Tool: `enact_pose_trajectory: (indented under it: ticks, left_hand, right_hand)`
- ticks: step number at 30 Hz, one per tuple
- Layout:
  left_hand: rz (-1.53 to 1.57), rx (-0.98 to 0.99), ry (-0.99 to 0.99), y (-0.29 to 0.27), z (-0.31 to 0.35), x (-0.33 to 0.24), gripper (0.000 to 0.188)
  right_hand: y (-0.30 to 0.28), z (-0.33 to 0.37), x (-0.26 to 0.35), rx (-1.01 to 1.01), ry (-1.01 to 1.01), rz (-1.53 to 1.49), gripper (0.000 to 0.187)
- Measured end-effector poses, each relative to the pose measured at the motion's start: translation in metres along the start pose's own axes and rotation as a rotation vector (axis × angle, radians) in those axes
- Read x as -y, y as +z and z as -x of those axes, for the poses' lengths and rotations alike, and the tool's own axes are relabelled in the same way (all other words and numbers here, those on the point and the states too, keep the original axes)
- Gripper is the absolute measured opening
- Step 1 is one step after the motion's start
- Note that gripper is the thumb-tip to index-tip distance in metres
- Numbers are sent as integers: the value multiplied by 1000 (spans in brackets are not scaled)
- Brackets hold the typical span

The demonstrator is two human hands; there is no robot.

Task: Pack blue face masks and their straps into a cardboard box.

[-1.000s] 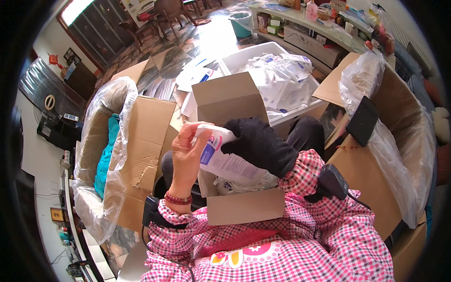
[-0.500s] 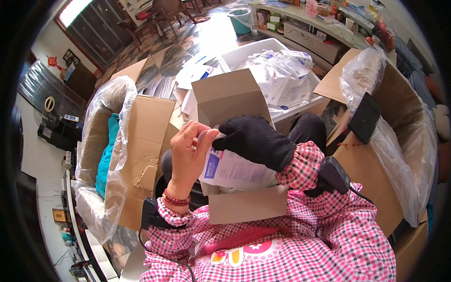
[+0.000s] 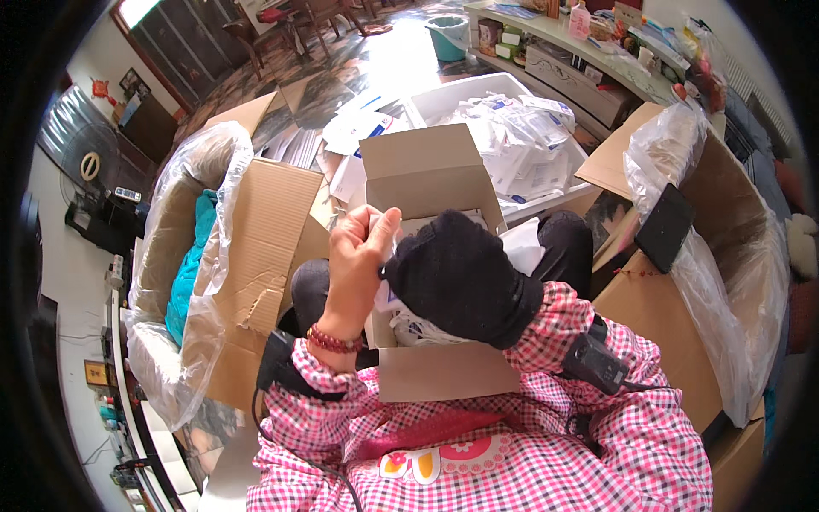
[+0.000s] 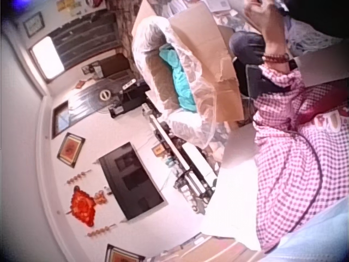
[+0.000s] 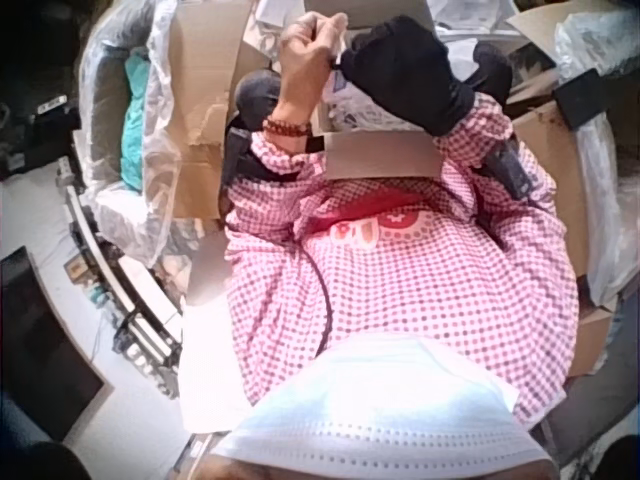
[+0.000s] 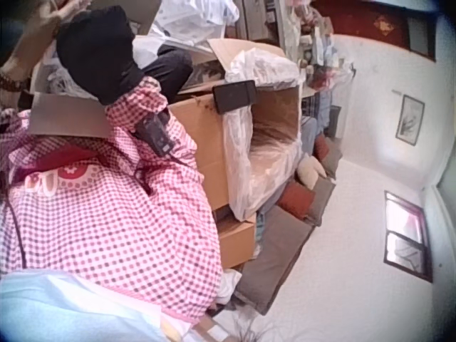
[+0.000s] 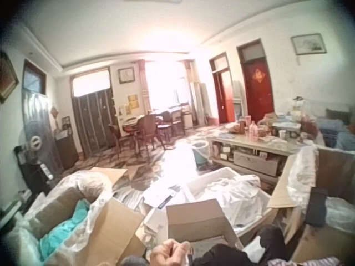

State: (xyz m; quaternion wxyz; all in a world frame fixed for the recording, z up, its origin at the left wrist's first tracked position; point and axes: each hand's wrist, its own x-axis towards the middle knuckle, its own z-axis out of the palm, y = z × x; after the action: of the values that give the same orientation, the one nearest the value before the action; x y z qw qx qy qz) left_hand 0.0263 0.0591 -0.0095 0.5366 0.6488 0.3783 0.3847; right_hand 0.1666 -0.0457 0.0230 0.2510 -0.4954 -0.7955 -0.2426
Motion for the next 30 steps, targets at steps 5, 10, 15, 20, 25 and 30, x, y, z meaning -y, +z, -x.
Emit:
enact_pose_trajectory:
  ticks: [5,10,15,20,25,30]
  left_hand:
    - [-529,-205,215,-3,-15,14,23]
    - [-708,-108,124,-13,-16,28,25]
    - [-801,-409,717,-18,-7,0,20]
    - [-172,76,499,-19,22,-34,13]
    - [-73,221,334,-16,37,-27,24]
    - [42,381,268,-19,39,-22,32]
  right_hand:
    - [-31,-3,19,-46,-17,-79,24]
    - [-66,-7,16,-48,125,119,21]
    - [-27,-2,-19,-102,123,41,26]
    - [-18,0,-26,-127,161,2,28]
    - [-12,-2,-31,-138,160,-39,26]
    - [-12,-1,-36,-114,144,-55,24]
